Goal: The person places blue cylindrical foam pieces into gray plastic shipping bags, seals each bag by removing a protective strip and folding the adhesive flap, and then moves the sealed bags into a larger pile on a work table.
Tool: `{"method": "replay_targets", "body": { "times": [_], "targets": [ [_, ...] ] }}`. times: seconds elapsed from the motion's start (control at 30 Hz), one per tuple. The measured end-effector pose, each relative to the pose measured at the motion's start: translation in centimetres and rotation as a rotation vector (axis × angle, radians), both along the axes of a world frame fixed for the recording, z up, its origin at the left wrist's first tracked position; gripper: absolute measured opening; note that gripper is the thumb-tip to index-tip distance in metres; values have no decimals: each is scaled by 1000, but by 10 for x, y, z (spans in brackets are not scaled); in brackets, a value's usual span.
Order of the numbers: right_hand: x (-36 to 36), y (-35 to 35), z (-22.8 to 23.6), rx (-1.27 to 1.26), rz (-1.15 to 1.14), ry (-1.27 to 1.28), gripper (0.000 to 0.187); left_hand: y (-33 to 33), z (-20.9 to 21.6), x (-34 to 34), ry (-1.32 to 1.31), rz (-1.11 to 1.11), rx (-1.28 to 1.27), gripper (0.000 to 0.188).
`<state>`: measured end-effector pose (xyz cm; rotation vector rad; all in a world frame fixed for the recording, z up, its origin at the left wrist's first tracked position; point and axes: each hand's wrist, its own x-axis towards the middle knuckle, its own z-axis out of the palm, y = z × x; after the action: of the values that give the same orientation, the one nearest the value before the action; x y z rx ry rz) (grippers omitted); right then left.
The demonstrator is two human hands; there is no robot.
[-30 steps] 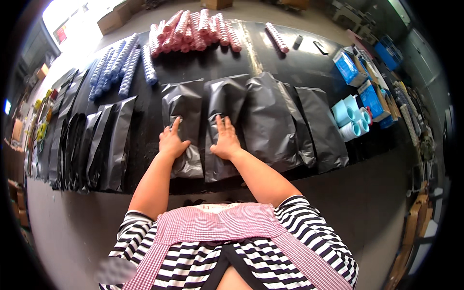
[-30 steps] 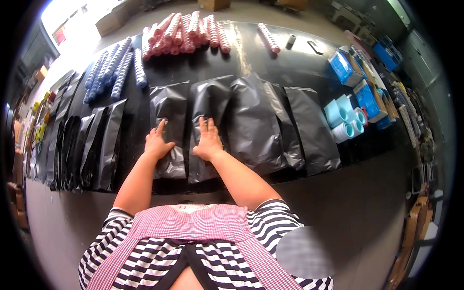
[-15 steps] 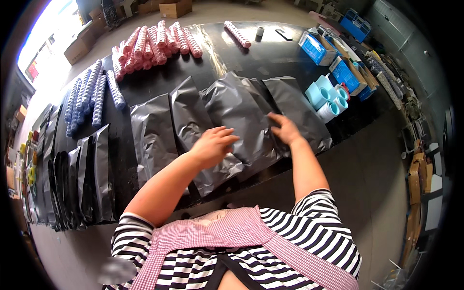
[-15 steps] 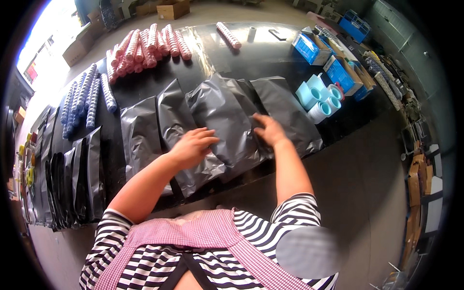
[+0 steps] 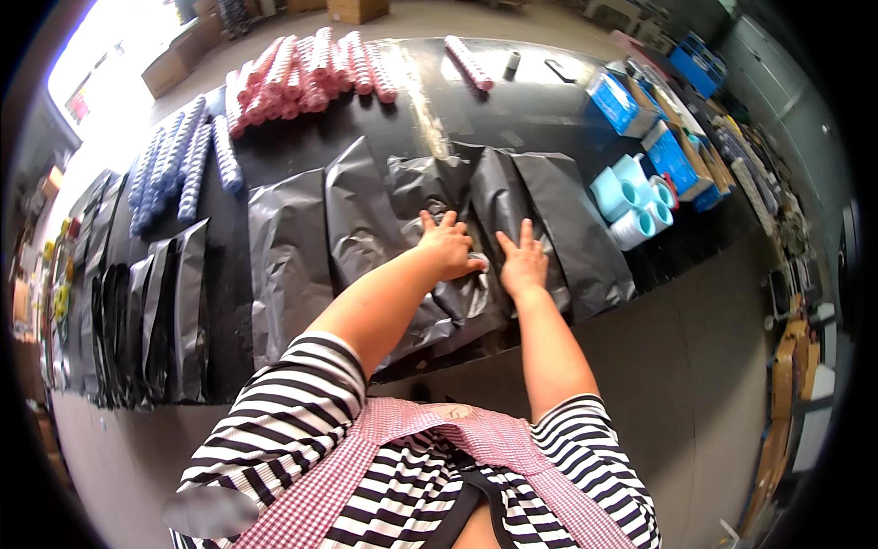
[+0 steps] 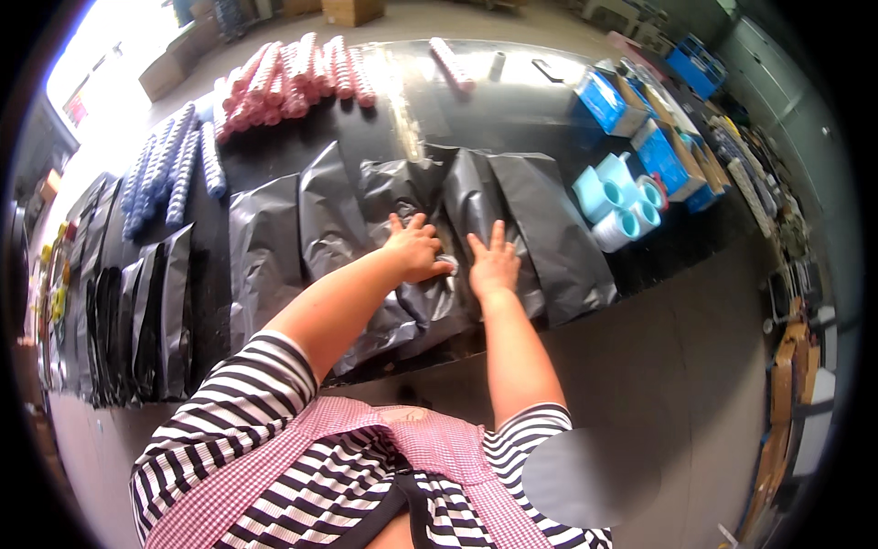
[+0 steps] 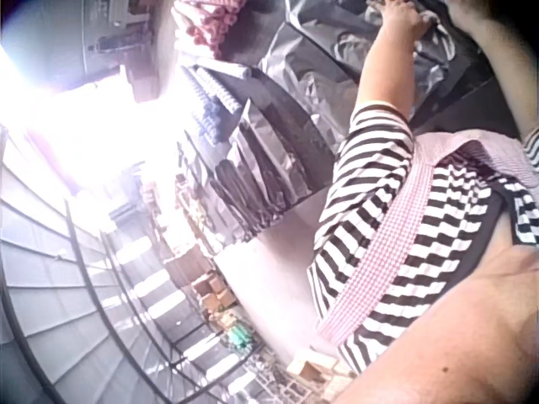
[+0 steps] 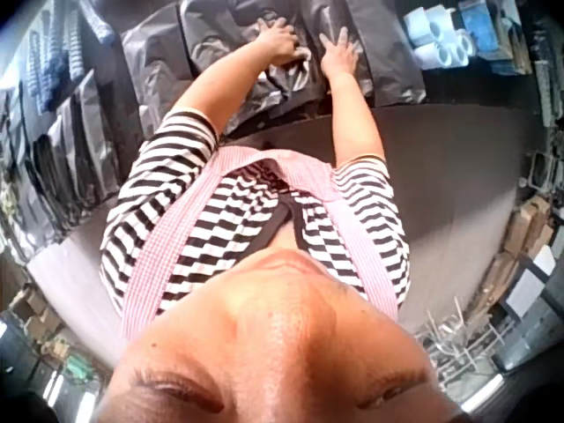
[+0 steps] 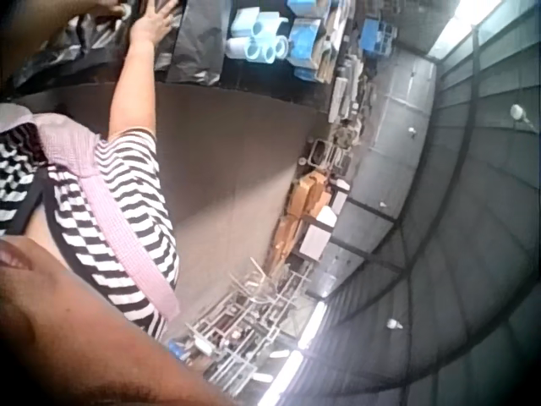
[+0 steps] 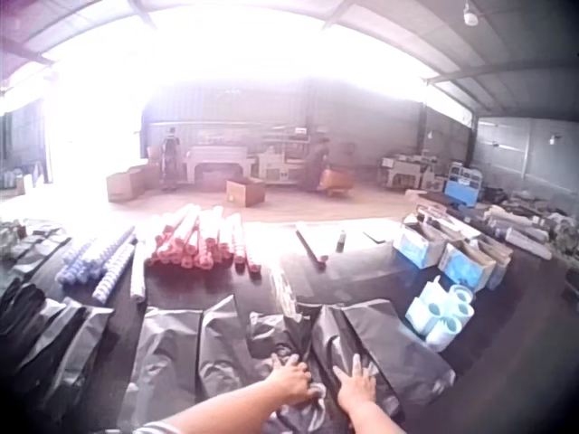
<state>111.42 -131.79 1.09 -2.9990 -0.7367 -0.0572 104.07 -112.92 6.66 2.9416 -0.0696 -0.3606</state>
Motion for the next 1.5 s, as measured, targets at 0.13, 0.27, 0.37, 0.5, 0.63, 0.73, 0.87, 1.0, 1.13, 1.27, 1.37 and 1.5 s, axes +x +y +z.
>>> {"method": "replay_targets", "body": {
  "times": [0.13,0.27,0.37,0.5,0.63,0.73,0.87,1.0,1.13,1.27,1.37,1.5],
  "targets": [
    [1,-12,5,183,-39,-176,32,6,-19,-6,-223,27,-193,67],
    [-2,-19,1,-66,-104,-87,53,10,-9,-34,-328,136,-550,43],
    [1,-29,17,0,-60,-231,56,38,16,-107,-430,155,-528,35],
    [-81,41,94,620,374,-233,48,145,44,-284,-656,474,-96,28],
    [-233,164,112,771,723,565,55,280,9,-484,-319,1057,288,50],
    [-301,239,79,393,737,371,87,310,1,-501,-73,1066,-10,87],
    [-318,301,52,14,451,368,84,294,9,-451,-27,968,-172,96],
    [-310,278,32,217,472,278,75,260,5,-402,-87,824,-246,91],
    [-323,274,44,128,343,191,74,251,14,-404,-26,700,-410,90],
    [-375,312,67,562,678,32,59,327,41,-483,-396,762,-220,46],
    [-437,368,71,484,929,371,59,390,38,-581,-259,1004,193,63],
    [-463,417,27,112,949,109,63,408,10,-596,150,958,189,92]
  ]
}}
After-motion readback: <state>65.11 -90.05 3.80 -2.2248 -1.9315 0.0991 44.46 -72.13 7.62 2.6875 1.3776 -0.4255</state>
